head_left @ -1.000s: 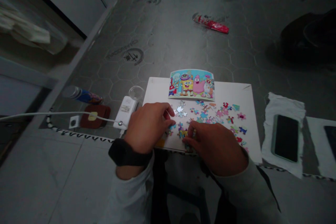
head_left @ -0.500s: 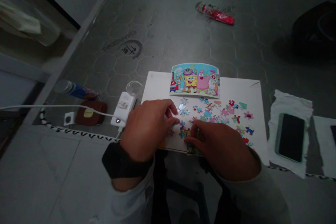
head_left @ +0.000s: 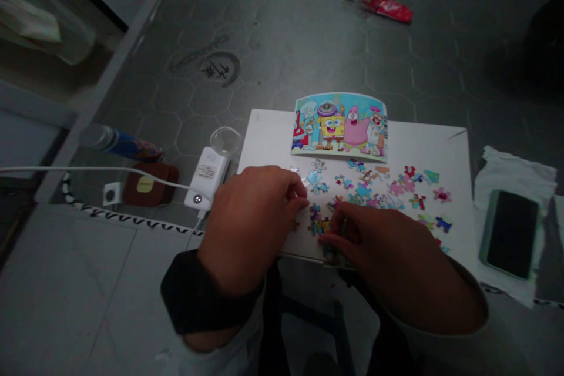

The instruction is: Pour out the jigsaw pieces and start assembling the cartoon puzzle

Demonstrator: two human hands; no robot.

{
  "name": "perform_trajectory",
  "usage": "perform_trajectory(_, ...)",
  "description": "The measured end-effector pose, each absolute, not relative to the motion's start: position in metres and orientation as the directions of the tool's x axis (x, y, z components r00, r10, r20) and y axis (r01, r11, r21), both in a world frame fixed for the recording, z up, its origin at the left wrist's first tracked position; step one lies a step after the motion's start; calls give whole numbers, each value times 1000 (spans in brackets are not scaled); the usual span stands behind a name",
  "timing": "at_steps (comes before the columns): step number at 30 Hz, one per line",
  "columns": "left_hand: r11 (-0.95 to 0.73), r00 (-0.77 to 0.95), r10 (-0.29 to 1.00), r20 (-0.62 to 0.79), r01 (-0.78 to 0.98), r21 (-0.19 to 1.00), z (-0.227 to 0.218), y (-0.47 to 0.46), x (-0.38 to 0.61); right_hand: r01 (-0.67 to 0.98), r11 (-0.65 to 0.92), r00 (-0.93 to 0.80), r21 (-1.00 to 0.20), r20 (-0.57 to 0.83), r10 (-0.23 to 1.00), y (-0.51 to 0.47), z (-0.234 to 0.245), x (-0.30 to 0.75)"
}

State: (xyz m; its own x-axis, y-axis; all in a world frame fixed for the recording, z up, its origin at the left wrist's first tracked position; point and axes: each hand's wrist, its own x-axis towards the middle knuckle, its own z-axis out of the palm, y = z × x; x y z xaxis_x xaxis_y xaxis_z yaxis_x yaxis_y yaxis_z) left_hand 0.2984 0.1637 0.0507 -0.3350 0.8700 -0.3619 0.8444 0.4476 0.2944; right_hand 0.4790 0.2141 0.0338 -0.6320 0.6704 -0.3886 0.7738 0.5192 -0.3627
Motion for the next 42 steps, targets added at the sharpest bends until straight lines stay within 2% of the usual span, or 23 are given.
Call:
perform_trajectory(5,434,-322,876,-359,851,295,54,161,303,765,522,-642,-378,-378,667,213,33,480)
perform_trajectory(10,415,-338,883,-325,886,206,59,157,315,757,533,-651,-377,-373,661,213,33,480)
perform_trajectory(18,404,-325,863,-387,904,143,64,162,331,776,508,-629,-373,-404,664,214,34,480)
perform_trajectory(31,400,-283,885,-370,868,293,59,161,320,766,538,-641,-351,-373,670,212,32,480)
perform_trajectory(38,397,-267,908,-322,794,460,57,166,319,759,600,-646,-252,-396,652,211,41,475)
perform_trajectory(42,369,-233,922,-309,771,519,52,168,319,741,625,-669,-247,-361,650,212,43,480)
